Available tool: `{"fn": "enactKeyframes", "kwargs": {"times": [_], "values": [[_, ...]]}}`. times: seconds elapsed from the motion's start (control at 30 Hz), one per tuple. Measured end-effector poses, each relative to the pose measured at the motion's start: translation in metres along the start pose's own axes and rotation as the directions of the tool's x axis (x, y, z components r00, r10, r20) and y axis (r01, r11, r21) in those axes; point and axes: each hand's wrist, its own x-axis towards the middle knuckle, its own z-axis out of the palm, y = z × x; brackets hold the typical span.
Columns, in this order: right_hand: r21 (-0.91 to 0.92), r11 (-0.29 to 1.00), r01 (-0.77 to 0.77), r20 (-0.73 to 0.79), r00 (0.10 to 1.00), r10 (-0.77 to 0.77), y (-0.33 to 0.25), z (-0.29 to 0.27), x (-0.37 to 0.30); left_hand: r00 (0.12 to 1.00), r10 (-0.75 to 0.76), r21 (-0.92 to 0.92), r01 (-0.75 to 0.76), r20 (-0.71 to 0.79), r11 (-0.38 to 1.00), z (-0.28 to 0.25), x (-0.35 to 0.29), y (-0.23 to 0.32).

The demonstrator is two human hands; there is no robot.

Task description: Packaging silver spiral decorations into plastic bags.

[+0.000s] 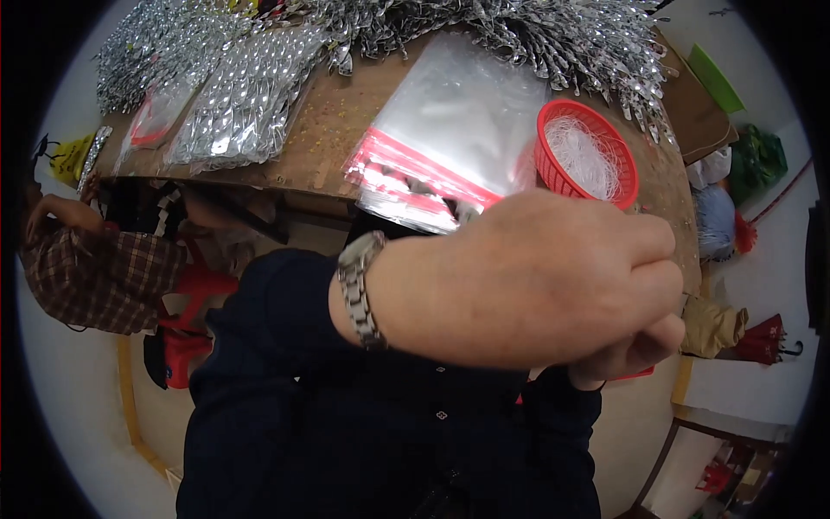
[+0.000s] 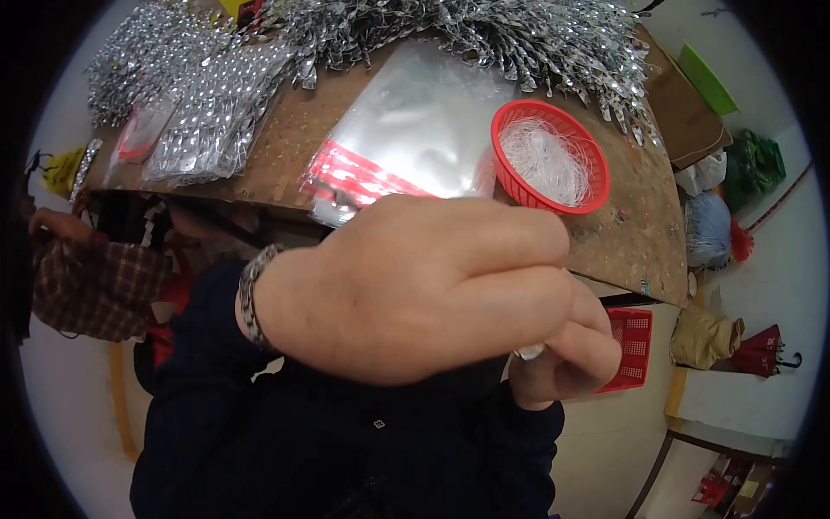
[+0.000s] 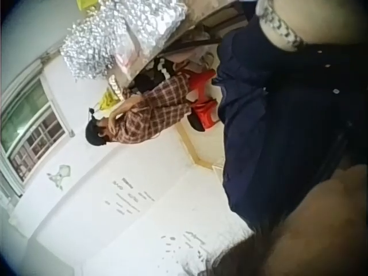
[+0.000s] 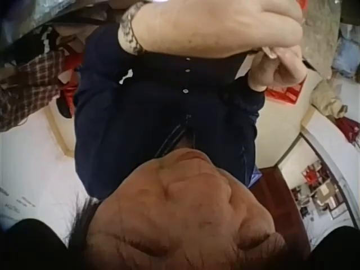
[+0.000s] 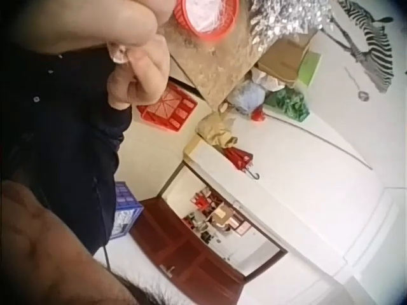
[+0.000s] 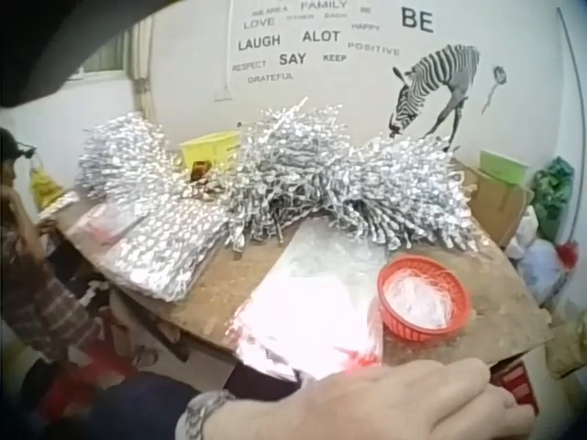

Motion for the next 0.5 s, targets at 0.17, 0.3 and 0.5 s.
{"fn": "enactKeyframes", "kwargs": {"times": [0.17, 0.3, 0.5], "values": [[-0.163, 0.977, 0.141, 0.101, 0.987, -0.126, 0.020, 0.006, 0.008, 0.984, 0.157, 0.037, -0.161, 0.086, 0.986, -0.001, -0.003, -0.039], [-0.405, 0.881, 0.244, 0.293, 0.948, -0.128, 0.049, 0.016, -0.002, 0.982, 0.128, 0.117, -0.145, 0.141, 0.983, 0.010, -0.033, -0.073], [-0.478, 0.874, 0.088, 0.468, 0.868, 0.168, 0.057, 0.023, -0.032, 0.976, -0.151, 0.171, 0.124, 0.158, 0.978, 0.013, -0.097, -0.103]]}}
